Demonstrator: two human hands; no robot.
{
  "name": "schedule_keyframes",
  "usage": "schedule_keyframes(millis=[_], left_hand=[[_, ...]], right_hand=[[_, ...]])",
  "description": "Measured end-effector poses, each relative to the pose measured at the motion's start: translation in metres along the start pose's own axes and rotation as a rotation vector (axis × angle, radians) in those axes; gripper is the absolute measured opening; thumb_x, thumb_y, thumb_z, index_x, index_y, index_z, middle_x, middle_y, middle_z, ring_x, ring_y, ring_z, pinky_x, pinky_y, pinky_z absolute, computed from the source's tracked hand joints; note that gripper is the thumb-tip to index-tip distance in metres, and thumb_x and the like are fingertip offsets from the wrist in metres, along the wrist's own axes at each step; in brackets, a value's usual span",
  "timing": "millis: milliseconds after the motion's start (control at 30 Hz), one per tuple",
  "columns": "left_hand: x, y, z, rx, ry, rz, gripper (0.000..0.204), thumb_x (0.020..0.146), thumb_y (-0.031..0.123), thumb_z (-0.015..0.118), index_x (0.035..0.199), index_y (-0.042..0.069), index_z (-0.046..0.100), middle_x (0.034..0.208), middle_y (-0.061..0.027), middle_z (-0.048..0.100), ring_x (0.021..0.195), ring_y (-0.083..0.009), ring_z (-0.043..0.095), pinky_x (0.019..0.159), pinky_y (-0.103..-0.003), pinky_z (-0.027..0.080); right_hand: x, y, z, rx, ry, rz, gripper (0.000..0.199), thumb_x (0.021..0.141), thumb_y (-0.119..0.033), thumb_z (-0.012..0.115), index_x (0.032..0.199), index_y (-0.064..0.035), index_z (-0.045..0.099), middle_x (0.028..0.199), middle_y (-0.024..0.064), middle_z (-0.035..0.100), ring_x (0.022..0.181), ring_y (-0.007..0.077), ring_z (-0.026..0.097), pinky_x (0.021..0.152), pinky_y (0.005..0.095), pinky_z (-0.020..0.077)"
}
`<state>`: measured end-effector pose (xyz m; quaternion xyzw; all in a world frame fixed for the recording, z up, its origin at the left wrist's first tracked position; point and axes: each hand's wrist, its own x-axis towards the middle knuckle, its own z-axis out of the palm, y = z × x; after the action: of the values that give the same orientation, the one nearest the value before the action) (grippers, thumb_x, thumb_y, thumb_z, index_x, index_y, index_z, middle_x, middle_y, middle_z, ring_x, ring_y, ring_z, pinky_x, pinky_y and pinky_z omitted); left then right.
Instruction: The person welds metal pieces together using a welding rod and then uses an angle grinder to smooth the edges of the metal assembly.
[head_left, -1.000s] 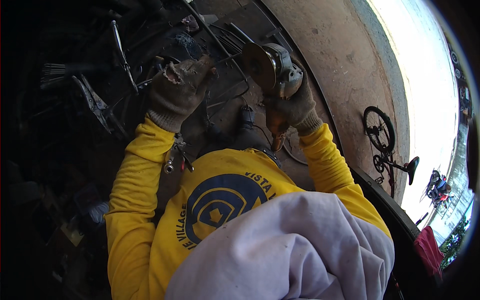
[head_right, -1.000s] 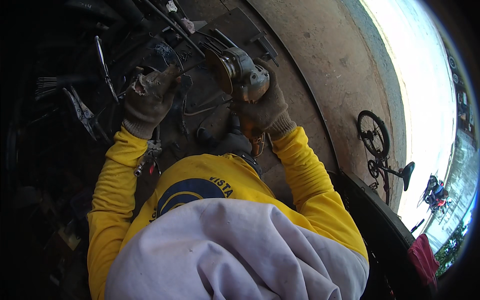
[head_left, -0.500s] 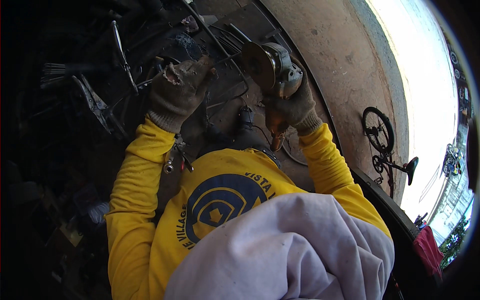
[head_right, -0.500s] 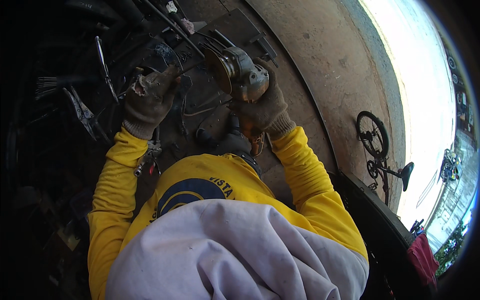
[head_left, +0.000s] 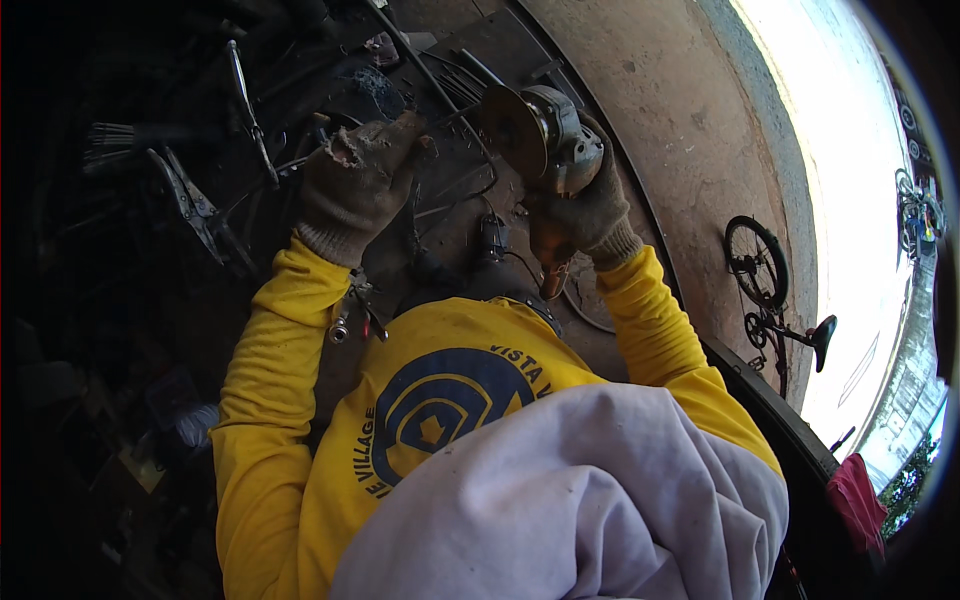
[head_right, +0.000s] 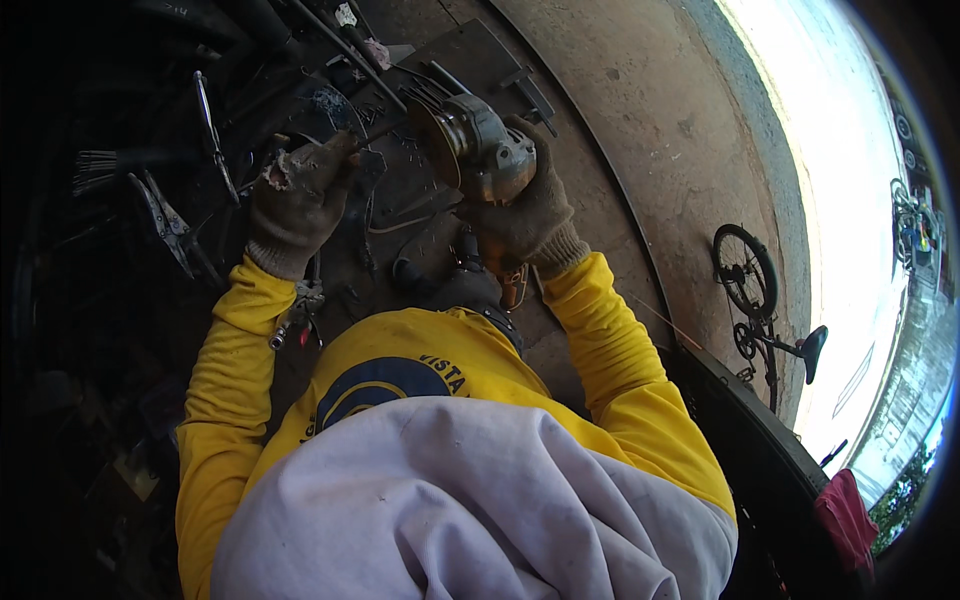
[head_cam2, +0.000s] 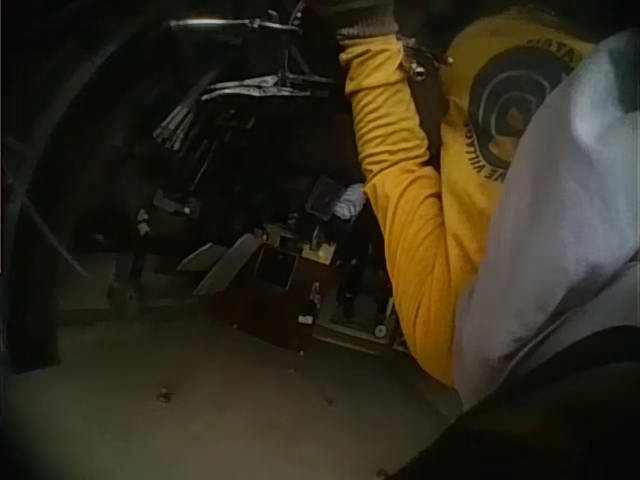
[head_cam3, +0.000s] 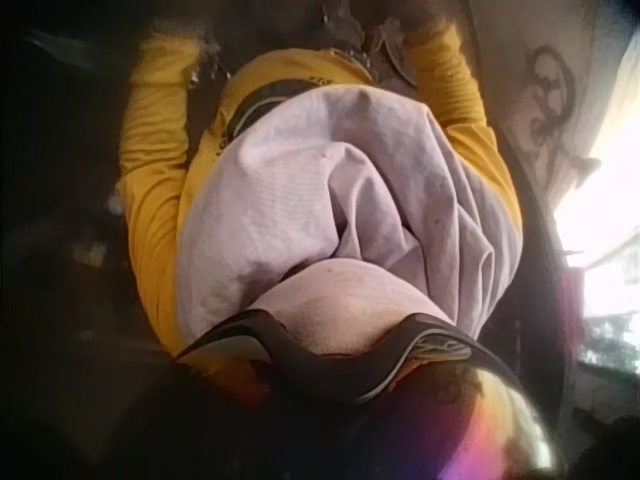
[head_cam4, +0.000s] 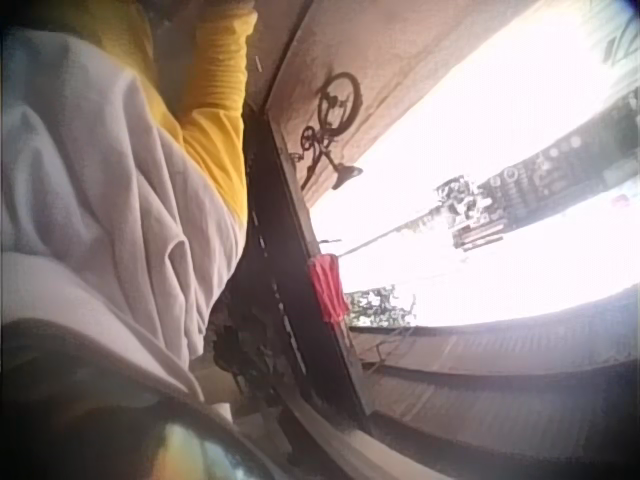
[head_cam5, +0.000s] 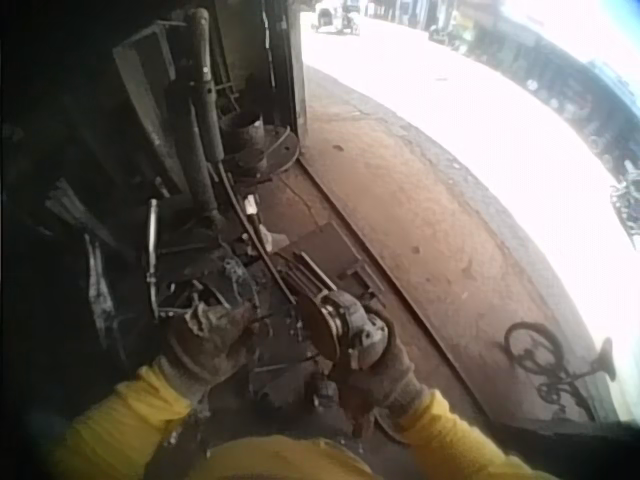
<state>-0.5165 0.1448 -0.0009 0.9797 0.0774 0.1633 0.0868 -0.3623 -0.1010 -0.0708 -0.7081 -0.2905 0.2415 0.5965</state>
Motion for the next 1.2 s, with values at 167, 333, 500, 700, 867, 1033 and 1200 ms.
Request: schedule_keyframes(millis=[167, 333, 500, 700, 867, 1033, 1200], left_hand=[[0.004, -0.005, 0.004, -0.222, 0.14, 0.032, 0.026, 0.1, 0.027, 0.065, 0.108, 0.005, 0.075, 0.09, -0.0138, 0.076, 0.076, -0.0313, 0.074, 0.067, -0.038, 0.06], [0.014, 0.001, -0.008, -0.549, -0.209, -0.403, 0.021, 0.098, 0.013, 0.069, 0.113, 0.0, 0.074, 0.098, -0.0111, 0.077, 0.089, -0.0166, 0.074, 0.078, -0.029, 0.057], [0.003, -0.013, 0.006, -0.785, -0.215, -0.533, 0.022, 0.099, 0.012, 0.066, 0.115, -0.001, 0.073, 0.101, -0.0079, 0.077, 0.093, -0.0129, 0.071, 0.083, -0.028, 0.055], [0.011, -0.004, -0.002, -0.906, -0.282, -0.626, 0.021, 0.099, 0.015, 0.066, 0.113, 0.002, 0.075, 0.098, -0.0051, 0.077, 0.091, -0.0099, 0.071, 0.082, -0.025, 0.056], [0.014, -0.001, -0.008, -0.88, -0.381, -0.701, 0.022, 0.1, 0.016, 0.065, 0.112, 0.001, 0.075, 0.097, -0.0043, 0.077, 0.091, -0.0092, 0.07, 0.083, -0.024, 0.055], [0.008, -0.003, 0.001, -0.967, -0.312, -0.666, 0.023, 0.1, 0.016, 0.064, 0.113, 0.0, 0.074, 0.096, -0.0052, 0.076, 0.088, -0.0093, 0.07, 0.081, -0.024, 0.055], [0.007, -0.002, 0.0, -0.98, -0.294, -0.635, 0.023, 0.099, 0.015, 0.064, 0.113, 0.0, 0.074, 0.095, -0.005, 0.077, 0.087, -0.0091, 0.07, 0.079, -0.024, 0.056]], right_hand=[[-0.004, 0.0, 0.002, -0.082, 0.004, 0.026, 0.099, 0.068, -0.021, 0.093, 0.151, -0.0092, 0.039, 0.138, 0.0171, 0.062, 0.128, 0.0308, 0.062, 0.108, 0.0432, 0.0519], [-0.007, -0.005, 0.005, -0.076, 0.029, 0.077, 0.096, 0.071, -0.022, 0.091, 0.151, -0.0102, 0.039, 0.137, 0.0172, 0.063, 0.127, 0.0307, 0.063, 0.107, 0.043, 0.0521], [-0.004, -0.004, 0.005, -0.05, 0.024, 0.042, 0.098, 0.07, -0.022, 0.092, 0.151, -0.0101, 0.038, 0.136, 0.0177, 0.063, 0.127, 0.031, 0.063, 0.106, 0.0432, 0.0528], [0.0, -0.008, 0.001, -0.101, 0.015, 0.037, 0.102, 0.068, -0.023, 0.094, 0.151, -0.0111, 0.036, 0.137, 0.0193, 0.062, 0.127, 0.0331, 0.063, 0.106, 0.0451, 0.0535], [0.002, -0.004, 0.002, -0.146, 0.013, 0.019, 0.103, 0.068, -0.025, 0.094, 0.151, -0.0112, 0.036, 0.136, 0.0201, 0.063, 0.125, 0.0345, 0.064, 0.106, 0.046, 0.0536], [0.003, -0.007, 0.004, -0.099, 0.012, 0.036, 0.103, 0.068, -0.026, 0.094, 0.151, -0.0111, 0.035, 0.135, 0.0202, 0.064, 0.125, 0.0342, 0.065, 0.106, 0.0454, 0.0539], [0.002, -0.006, 0.003, -0.142, -0.001, 0.039, 0.104, 0.068, -0.027, 0.094, 0.152, -0.0121, 0.033, 0.135, 0.0203, 0.064, 0.124, 0.0346, 0.065, 0.106, 0.0456, 0.0536]])
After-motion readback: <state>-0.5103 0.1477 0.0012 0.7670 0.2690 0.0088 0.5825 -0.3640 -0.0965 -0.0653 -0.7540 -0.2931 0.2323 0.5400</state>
